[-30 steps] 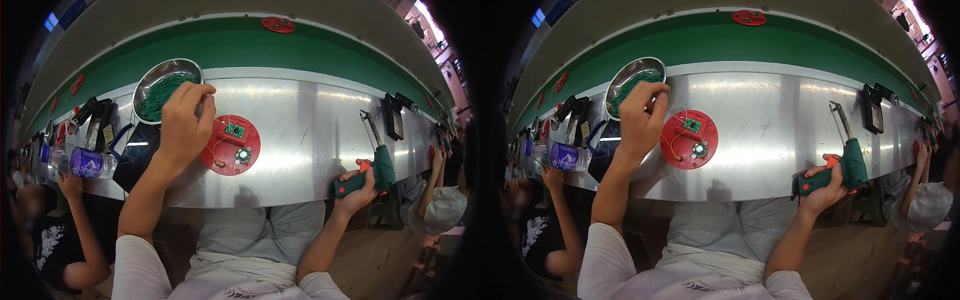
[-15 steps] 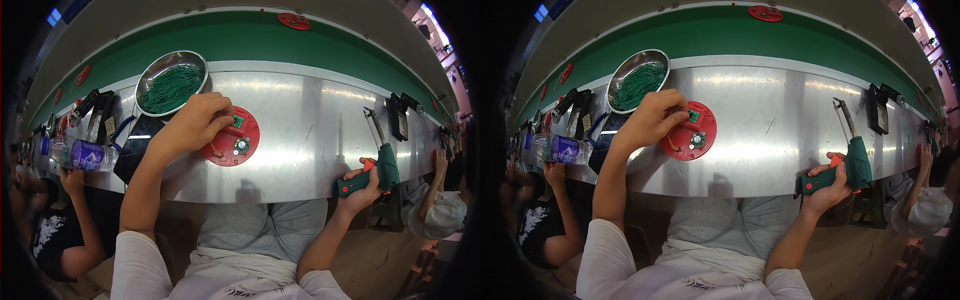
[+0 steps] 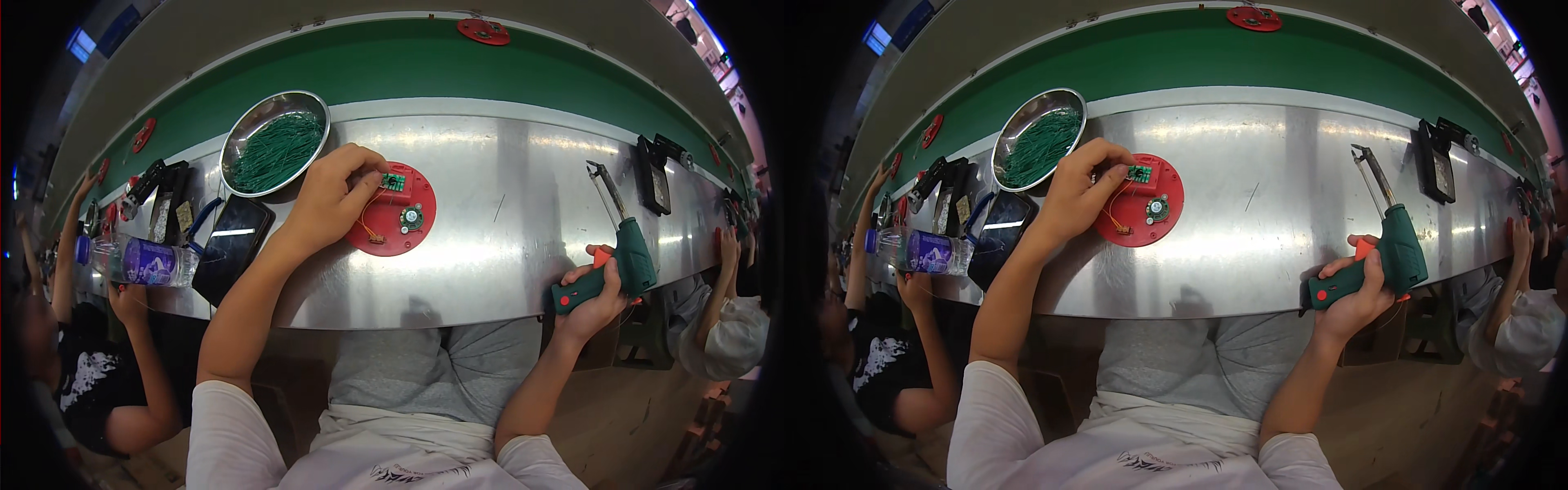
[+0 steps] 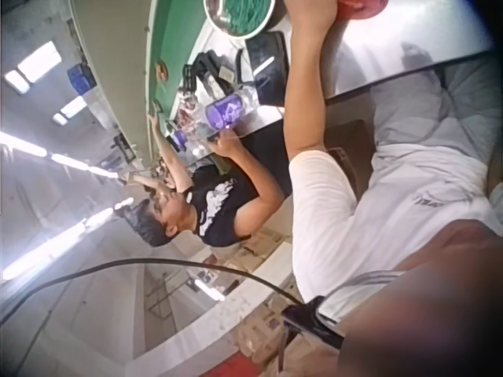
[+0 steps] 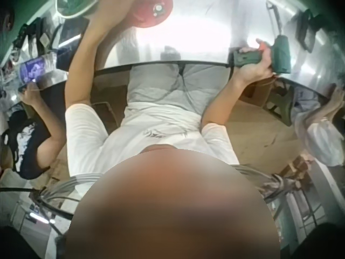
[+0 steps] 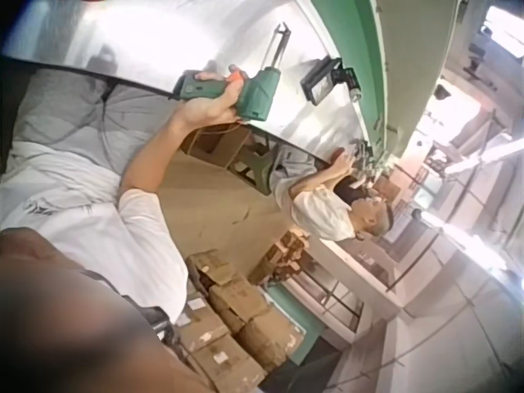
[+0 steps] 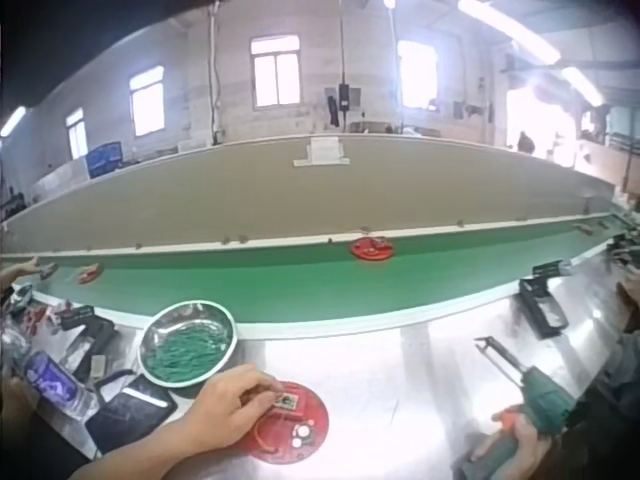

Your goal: Assembling electronic components on a circular red base using a heat gun tool on a factory conveyor line.

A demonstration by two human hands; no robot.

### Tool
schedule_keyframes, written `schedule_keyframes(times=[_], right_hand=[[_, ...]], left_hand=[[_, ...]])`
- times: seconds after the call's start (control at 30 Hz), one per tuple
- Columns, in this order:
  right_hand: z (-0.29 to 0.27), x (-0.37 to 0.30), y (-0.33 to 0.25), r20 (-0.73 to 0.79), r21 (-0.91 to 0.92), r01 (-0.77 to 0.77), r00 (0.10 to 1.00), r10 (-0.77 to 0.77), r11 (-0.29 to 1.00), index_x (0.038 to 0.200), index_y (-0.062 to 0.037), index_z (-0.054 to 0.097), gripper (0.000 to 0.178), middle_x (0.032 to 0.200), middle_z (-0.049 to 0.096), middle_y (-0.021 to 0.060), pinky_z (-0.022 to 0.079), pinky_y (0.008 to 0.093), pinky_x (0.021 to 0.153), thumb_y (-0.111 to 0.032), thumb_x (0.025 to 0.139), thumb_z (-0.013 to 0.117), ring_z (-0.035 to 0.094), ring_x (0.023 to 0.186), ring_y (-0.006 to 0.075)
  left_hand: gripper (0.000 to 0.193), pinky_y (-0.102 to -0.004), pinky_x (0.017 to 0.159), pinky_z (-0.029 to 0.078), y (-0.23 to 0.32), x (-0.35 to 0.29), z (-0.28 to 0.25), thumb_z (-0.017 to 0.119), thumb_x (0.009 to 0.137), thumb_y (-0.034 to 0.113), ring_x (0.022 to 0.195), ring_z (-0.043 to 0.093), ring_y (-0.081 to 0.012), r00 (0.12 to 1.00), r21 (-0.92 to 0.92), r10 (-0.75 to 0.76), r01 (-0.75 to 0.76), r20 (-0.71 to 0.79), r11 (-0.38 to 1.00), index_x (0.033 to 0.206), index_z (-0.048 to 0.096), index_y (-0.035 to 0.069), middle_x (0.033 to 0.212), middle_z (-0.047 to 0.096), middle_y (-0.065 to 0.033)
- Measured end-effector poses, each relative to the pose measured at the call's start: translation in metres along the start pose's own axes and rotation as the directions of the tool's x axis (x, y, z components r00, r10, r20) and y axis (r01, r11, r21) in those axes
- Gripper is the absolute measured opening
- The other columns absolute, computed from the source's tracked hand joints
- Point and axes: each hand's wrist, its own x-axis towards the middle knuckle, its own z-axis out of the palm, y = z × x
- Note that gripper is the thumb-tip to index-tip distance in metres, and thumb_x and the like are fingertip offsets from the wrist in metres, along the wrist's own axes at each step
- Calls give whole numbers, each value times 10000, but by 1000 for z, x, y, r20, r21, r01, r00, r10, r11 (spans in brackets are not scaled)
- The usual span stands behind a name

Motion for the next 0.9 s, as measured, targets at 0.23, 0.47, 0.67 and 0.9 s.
schedule_keyframes(times=[0.23,0.47,0.67,0.9], right_hand=[[-2,-1,-1,-1,-1,11,1000,-11,1000,1077,56,556,276,994,625,167,476,303,451,-194,965,523,567,494,158],[0,-2,-3,9,-10,18,1000,-18,1000,1077,52,563,269,966,637,170,480,310,462,-189,960,537,569,492,163],[-2,0,0,9,-45,25,1000,-25,999,1115,42,572,305,966,656,172,468,300,485,-222,966,536,566,507,163],[6,-1,3,17,8,30,999,-30,1000,1089,42,596,299,895,657,154,467,301,485,-225,968,541,555,503,162]], left_hand=[[223,-324,665,512,11,3,-2,762,838,156,720,641,-202,977,190,-209,215,-51,958,982,700,-3,820,671,-127],[293,-324,724,542,8,-4,3,774,829,152,741,662,-228,989,130,-146,145,-4,981,1074,695,10,849,707,-136],[422,-292,691,538,4,-1,9,740,829,33,710,619,-193,889,162,438,-416,-134,895,1232,614,26,928,705,-102],[355,-221,689,498,5,6,-25,572,985,34,777,586,-83,889,-59,149,-193,-432,979,1335,576,-24,1046,683,-73]])
